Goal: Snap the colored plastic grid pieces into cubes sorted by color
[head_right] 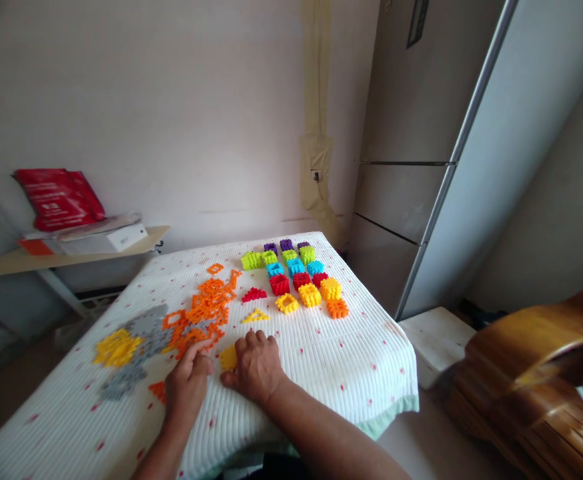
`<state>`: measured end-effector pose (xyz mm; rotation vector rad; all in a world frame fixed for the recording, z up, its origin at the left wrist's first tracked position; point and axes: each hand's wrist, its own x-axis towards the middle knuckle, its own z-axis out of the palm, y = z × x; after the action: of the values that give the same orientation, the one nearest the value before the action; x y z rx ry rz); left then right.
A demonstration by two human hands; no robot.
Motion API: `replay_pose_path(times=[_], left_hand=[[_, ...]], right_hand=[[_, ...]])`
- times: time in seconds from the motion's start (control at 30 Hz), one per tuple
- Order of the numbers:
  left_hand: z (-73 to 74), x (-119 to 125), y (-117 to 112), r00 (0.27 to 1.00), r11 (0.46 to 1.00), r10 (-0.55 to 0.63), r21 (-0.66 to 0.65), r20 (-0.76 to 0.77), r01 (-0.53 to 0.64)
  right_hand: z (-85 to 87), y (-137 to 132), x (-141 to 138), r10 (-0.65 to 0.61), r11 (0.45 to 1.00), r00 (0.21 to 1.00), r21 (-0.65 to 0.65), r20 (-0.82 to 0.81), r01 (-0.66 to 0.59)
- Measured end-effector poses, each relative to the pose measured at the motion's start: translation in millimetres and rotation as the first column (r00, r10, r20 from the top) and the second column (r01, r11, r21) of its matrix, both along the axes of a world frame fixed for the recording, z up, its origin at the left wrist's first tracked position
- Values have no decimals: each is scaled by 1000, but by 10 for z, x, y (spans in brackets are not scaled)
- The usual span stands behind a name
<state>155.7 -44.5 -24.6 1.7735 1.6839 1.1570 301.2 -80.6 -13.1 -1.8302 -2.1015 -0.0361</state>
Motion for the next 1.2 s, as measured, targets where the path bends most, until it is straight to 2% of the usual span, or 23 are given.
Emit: replay_pose_path(times=[0.27, 0.37, 0.4, 0.47, 0.53, 0.6, 0.7, 0.8, 0.87, 1.0, 1.2], left_hand=[[-5, -13, 19, 1000, 1000, -14, -28, 14, 14], [-62, -32, 51, 1000, 1000, -10, -25, 28, 10], [-82, -37, 62, 999, 1000, 0, -27, 33, 1], [-112, -47, 75, 999, 999, 7, -39, 34, -5], [-116, -52, 77, 1000, 998, -16, -55, 21, 17], [-96, -51, 70, 999, 997, -34, -71, 6, 35], [-50, -33, 61, 1000, 996, -20, -91, -5, 19], [-24, -12, 62, 1000, 995, -5, -98, 11, 6], [-25, -6, 66, 1000, 995, -2, -103, 21, 4], [-55, -21, 77, 1000, 996, -7, -93, 16, 8], [-105, -58, 100, 1000, 994, -17, -110, -5, 16]], right_hand=[[-46, 23, 9, -5, 1000, 1000, 18, 7, 5], [-41, -13, 44, 71, 993, 994, 103, -78, -63], [-28, -23, 87, 118, 979, 986, 181, -120, -95], [22, -24, 257, 186, 918, 963, 382, -193, -101], [97, 10, 562, 157, 834, 955, 552, -253, 9], [177, 74, 977, 11, 755, 942, 620, -336, 213], [247, 179, 1616, -290, 664, 872, 572, -395, 481], [224, 239, 2008, -456, 679, 820, 460, -348, 572], [177, 257, 2095, -525, 680, 786, 396, -326, 618], [100, 282, 2067, -625, 667, 731, 299, -275, 683], [105, 280, 2029, -655, 691, 727, 226, -207, 687]])
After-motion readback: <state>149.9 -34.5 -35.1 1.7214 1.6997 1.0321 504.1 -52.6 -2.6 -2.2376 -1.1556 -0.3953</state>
